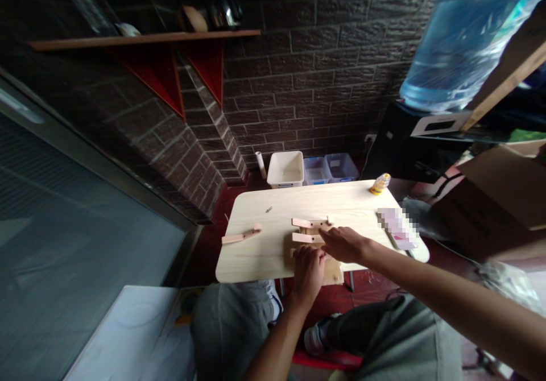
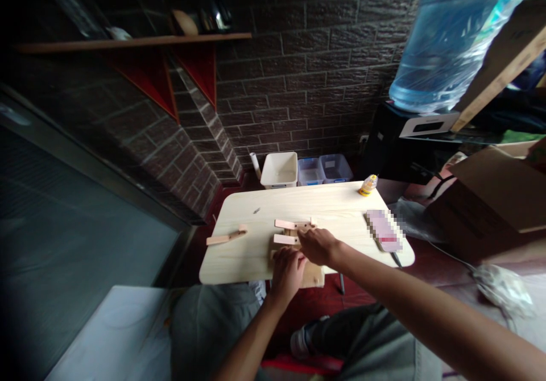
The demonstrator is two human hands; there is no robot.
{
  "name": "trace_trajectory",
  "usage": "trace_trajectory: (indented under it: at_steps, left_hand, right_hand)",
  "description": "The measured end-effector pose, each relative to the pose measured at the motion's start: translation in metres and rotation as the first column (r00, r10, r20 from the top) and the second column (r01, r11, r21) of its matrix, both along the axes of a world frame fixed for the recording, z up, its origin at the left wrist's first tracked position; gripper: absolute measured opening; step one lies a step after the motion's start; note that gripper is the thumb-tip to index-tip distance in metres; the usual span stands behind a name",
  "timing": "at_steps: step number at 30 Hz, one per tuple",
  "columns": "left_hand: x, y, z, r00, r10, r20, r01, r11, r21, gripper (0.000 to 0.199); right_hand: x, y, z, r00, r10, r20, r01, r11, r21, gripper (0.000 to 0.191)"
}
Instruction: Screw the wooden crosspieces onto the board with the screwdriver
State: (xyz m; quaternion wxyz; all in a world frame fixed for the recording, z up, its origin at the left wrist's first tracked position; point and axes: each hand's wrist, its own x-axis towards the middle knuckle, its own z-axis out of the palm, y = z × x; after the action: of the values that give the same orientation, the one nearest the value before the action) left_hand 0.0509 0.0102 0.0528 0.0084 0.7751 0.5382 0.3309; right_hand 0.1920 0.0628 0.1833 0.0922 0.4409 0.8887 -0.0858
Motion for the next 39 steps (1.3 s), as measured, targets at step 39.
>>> trace_trajectory:
  at_steps: [39]
  left_hand:
    - [-0.002,0.000,-0.001,0.999,-0.040,0.017,0.040,0.999,-0.009,0.007]
  right_hand:
    - [0.010,0.001,0.003,0.995,0.088,-0.041,-0.088,0.996,0.009,0.044]
